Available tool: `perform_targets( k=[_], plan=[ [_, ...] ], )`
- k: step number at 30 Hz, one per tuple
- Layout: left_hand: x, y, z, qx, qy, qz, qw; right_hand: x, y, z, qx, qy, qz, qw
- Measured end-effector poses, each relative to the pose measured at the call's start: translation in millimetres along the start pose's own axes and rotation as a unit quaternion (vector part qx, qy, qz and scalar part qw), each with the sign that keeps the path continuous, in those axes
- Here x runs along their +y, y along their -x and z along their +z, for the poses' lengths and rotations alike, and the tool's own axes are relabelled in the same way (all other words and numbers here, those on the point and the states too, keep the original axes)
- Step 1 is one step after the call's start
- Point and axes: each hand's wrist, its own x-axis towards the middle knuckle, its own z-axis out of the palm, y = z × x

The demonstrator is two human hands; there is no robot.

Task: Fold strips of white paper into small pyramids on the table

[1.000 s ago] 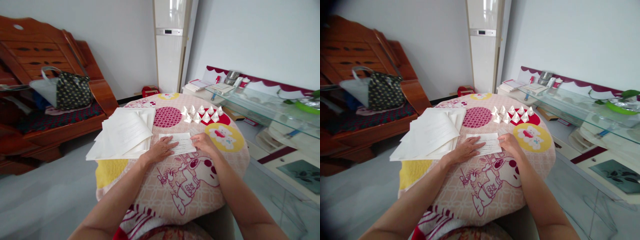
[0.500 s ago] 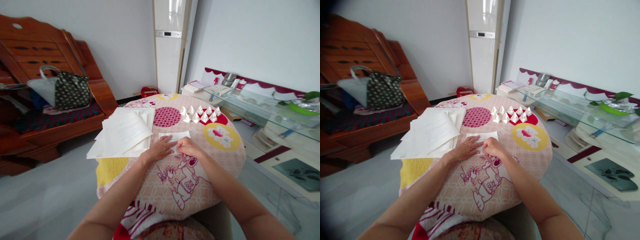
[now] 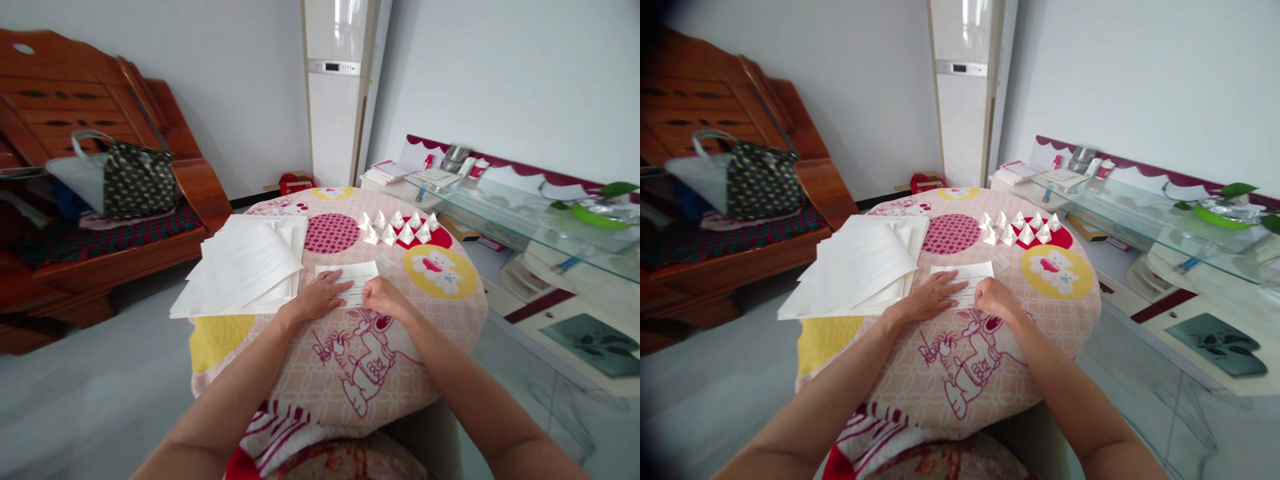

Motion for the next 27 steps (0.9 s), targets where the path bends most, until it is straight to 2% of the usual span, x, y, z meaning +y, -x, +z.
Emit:
perform_targets(
  k=[5,8,10,13,15,18,22,27],
  plan=[
    [-2,-1,2.0,0.007,-0.002,0.002,1.000,37,11,-20,0.024,-0.082,0.071,0.994],
    [0,0,-0.3,0.009,0.005,-0.005,1.000,51,18,-32,0.045,-0.095,0.080,0.991],
    [2,1,-2.6,0.016,0.013,-0.004,1.000,49,19,-36,0.062,-0.102,0.077,0.990],
    [7,1,-5.6,0.021,0.028,-0.022,0.999,31,13,-30,0.077,-0.150,0.029,0.985],
    [12,1,-6.3,0.023,0.036,-0.049,0.998,19,6,-20,0.059,-0.175,-0.017,0.983],
    [17,0,-5.1,0.039,0.037,-0.072,0.996,11,-6,-4,0.032,-0.161,-0.049,0.985],
    [19,0,-2.3,0.041,0.040,-0.078,0.995,16,-12,6,0.035,-0.167,-0.049,0.984],
    [9,6,-4.9,0.025,0.054,-0.066,0.996,16,-8,3,0.027,-0.176,-0.034,0.983]
  ],
)
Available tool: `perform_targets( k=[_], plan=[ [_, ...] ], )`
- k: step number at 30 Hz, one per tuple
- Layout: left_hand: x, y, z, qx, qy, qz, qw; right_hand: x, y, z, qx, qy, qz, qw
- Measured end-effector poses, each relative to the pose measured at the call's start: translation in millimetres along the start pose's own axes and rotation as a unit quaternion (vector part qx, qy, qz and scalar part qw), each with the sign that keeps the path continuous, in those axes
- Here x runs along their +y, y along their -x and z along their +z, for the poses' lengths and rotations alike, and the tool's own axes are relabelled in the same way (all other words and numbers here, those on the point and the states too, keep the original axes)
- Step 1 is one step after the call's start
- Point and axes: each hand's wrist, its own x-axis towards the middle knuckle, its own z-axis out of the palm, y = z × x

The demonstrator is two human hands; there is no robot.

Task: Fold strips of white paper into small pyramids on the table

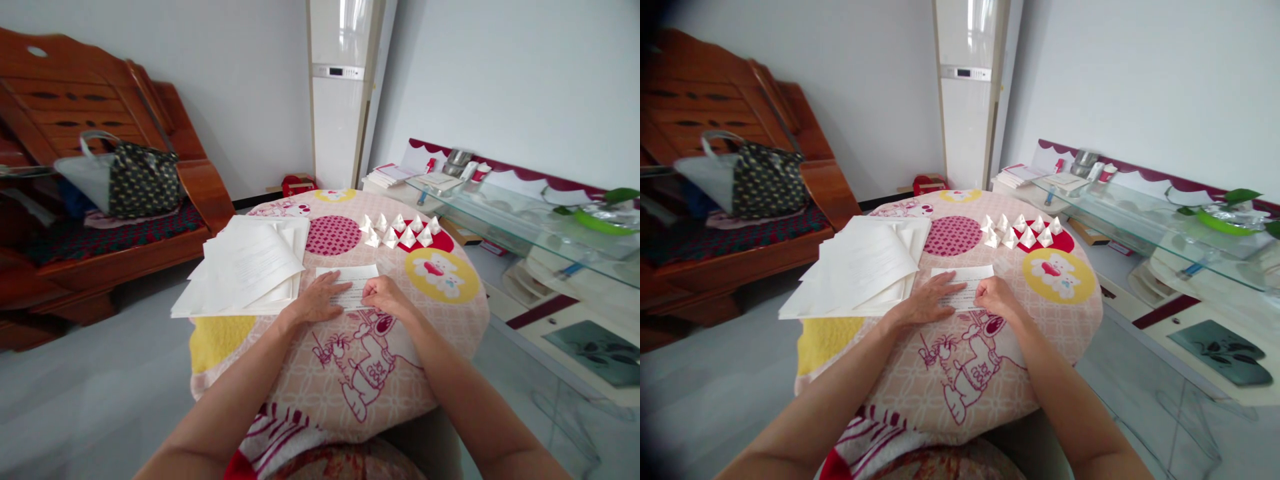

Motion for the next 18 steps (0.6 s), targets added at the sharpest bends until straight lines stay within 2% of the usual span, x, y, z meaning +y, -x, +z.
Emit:
perform_targets(
  k=[5,9,13,18],
  plan=[
    [-12,10,-11.1,-0.046,0.014,-0.001,0.999,-3,2,-1,-0.002,0.017,0.008,1.000],
    [-24,14,-15.9,-0.066,0.037,0.050,0.996,-2,1,-1,0.000,0.026,0.006,1.000],
    [-35,15,-17.4,-0.094,0.061,0.053,0.992,0,1,-1,-0.004,0.010,0.008,1.000],
    [-44,20,-20.7,-0.093,0.064,0.055,0.992,4,2,0,0.002,0.016,-0.010,1.000]
  ],
)
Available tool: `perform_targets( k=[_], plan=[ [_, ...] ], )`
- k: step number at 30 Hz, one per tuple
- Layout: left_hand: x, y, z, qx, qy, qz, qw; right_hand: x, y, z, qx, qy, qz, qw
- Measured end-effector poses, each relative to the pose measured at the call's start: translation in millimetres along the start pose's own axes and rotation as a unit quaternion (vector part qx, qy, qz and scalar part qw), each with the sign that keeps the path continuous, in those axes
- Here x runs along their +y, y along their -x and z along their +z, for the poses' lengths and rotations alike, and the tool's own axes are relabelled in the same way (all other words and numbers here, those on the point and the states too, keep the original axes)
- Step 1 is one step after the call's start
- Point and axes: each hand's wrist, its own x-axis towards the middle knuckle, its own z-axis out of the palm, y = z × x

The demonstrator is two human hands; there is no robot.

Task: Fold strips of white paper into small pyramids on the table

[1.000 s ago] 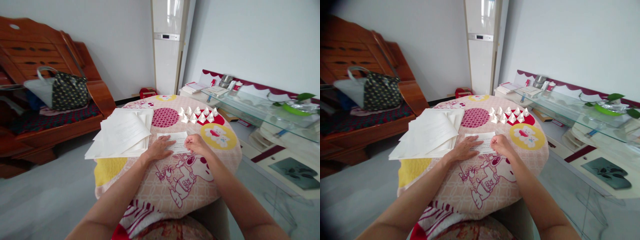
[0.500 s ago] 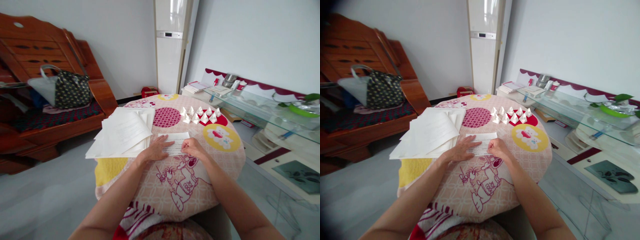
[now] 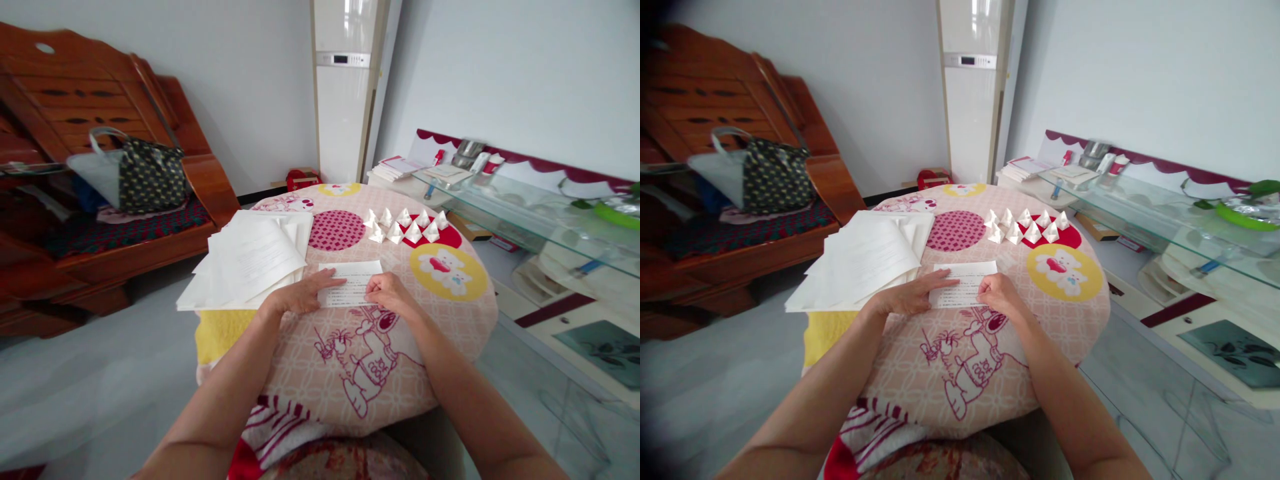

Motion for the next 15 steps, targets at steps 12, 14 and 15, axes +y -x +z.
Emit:
perform_targets(
  k=[12,14,15],
  plan=[
    [19,-29,-30.7,0.313,0.143,-0.056,0.937,-4,14,24,0.067,0.320,-0.287,0.900],
    [20,-37,-37.8,0.338,0.186,-0.055,0.921,-3,13,29,0.060,0.359,-0.296,0.883],
    [20,-41,-40.0,0.355,0.207,-0.058,0.910,-2,13,30,0.061,0.370,-0.297,0.878]
  ],
)
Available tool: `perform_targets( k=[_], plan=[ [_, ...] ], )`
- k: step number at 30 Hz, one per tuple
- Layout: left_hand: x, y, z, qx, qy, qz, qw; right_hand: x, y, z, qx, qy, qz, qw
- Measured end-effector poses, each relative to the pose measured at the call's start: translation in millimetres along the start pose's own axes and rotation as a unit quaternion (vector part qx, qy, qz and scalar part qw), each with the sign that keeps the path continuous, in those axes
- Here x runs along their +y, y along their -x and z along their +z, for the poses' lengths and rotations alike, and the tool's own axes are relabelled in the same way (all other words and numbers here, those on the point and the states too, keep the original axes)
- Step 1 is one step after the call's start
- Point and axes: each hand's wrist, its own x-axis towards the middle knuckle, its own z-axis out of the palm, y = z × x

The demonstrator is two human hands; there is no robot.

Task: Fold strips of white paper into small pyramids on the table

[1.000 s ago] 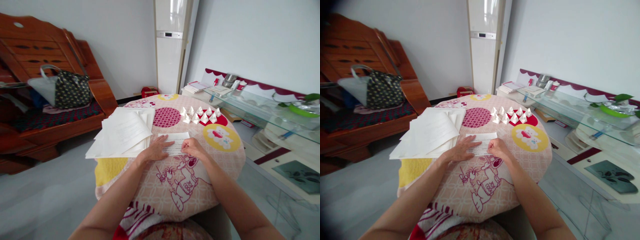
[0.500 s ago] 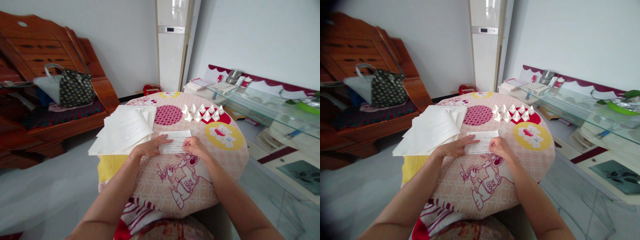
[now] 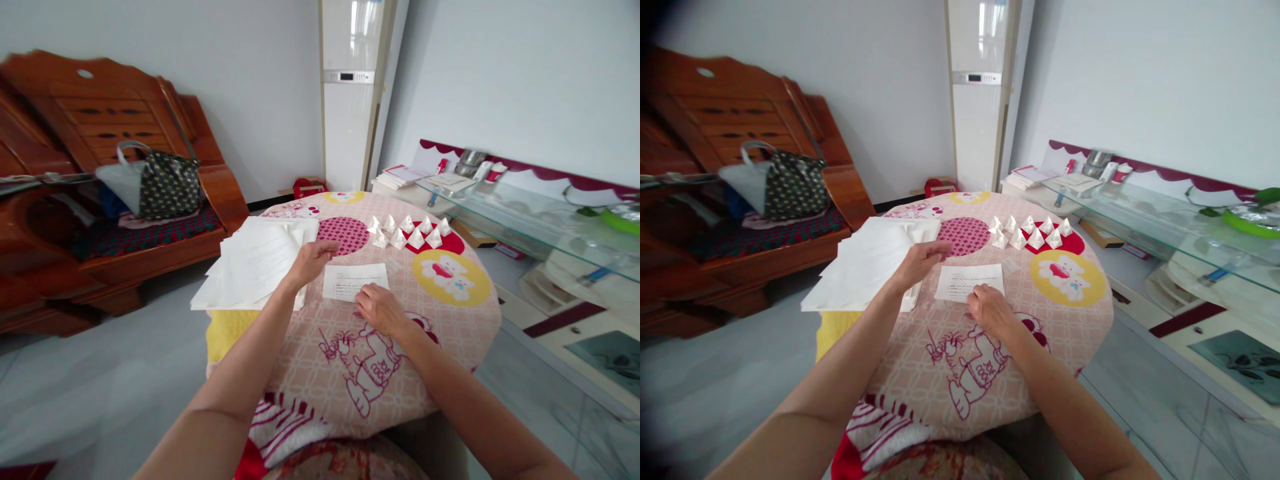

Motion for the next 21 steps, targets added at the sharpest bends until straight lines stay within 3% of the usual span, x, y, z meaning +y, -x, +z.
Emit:
perform_targets(
  k=[2,7,13,18,21],
  plan=[
    [-1,-5,3.4,0.053,0.025,-0.009,0.998,1,0,4,0.021,0.003,0.015,1.000],
    [-5,9,17.1,0.223,0.001,-0.016,0.975,10,3,9,0.159,-0.103,0.122,0.974],
    [-7,26,26.7,0.196,0.029,0.006,0.980,18,8,-1,0.295,-0.229,0.154,0.915],
    [-16,17,30.8,0.153,0.157,0.004,0.976,19,10,-5,0.396,-0.257,0.095,0.876],
    [-18,14,32.6,0.128,0.237,0.003,0.963,19,10,-4,0.410,-0.310,0.104,0.852]
  ],
)
